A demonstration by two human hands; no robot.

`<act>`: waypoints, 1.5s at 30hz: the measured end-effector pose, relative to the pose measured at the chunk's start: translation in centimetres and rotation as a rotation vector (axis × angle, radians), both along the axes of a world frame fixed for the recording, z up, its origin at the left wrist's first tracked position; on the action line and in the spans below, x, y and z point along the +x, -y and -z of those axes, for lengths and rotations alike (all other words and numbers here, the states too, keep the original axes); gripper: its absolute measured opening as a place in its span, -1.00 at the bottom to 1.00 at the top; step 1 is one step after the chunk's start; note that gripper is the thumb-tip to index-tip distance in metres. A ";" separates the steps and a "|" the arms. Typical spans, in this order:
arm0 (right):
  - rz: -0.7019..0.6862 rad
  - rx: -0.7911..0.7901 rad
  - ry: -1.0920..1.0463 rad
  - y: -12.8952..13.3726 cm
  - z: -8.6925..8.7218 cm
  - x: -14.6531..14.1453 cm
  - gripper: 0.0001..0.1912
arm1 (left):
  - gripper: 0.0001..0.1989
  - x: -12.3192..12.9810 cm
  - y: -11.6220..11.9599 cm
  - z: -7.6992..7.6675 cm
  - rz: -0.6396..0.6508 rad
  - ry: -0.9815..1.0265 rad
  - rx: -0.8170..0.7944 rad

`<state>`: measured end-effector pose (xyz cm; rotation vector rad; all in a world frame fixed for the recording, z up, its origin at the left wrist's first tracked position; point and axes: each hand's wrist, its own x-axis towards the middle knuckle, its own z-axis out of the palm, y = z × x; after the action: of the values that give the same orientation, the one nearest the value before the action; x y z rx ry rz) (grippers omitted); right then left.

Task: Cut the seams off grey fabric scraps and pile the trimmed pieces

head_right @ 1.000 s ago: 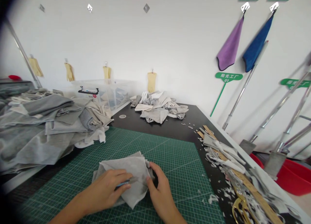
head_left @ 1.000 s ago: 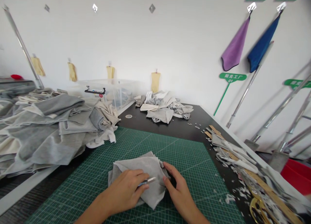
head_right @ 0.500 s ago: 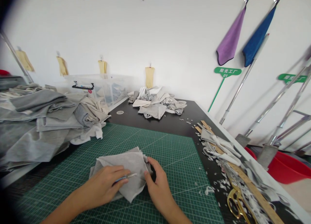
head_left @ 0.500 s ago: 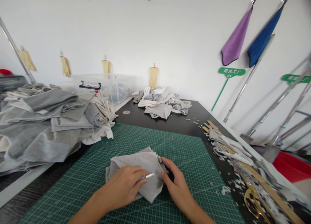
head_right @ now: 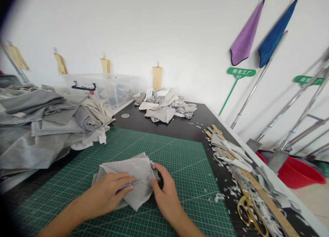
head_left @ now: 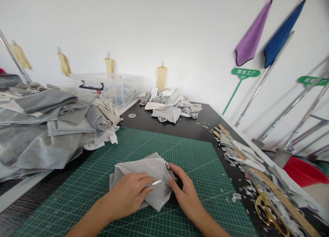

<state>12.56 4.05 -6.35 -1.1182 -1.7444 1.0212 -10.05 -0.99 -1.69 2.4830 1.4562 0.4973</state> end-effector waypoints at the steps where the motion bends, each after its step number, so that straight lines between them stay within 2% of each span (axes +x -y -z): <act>1: 0.001 -0.001 0.001 0.0 0.0 0.0 -0.58 | -0.74 0.0 0.0 0.0 -0.003 0.001 0.004; 8: 0.003 -0.010 0.023 0.1 -0.1 0.0 -0.57 | -0.74 -0.2 -0.1 0.0 0.002 0.009 0.000; 18: 0.023 -0.018 0.029 0.0 -0.1 -0.1 -0.56 | -0.71 0.0 0.3 -0.2 0.009 0.007 0.077; 23: 0.014 -0.012 0.018 -0.1 0.1 0.0 -0.56 | -0.75 -0.1 0.2 0.1 0.013 -0.014 0.057; 28: 0.019 -0.009 0.031 0.1 0.2 0.1 -0.56 | -0.72 -0.2 0.3 0.4 0.005 -0.014 0.113; 35: 0.010 -0.007 0.020 0.0 0.1 0.1 -0.56 | -0.75 -0.1 0.2 0.0 0.015 -0.026 -0.008; 41: 0.000 -0.011 0.025 0.0 0.2 0.1 -0.56 | -0.75 -0.1 0.1 0.0 0.006 -0.011 0.041; 45: -0.004 -0.013 0.017 -0.2 0.2 0.0 -0.56 | -0.74 -0.1 0.1 0.0 0.018 0.014 0.007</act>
<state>12.54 4.20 -6.55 -1.1355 -1.7567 1.0298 -10.19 -1.05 -1.69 2.4908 1.4282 0.5164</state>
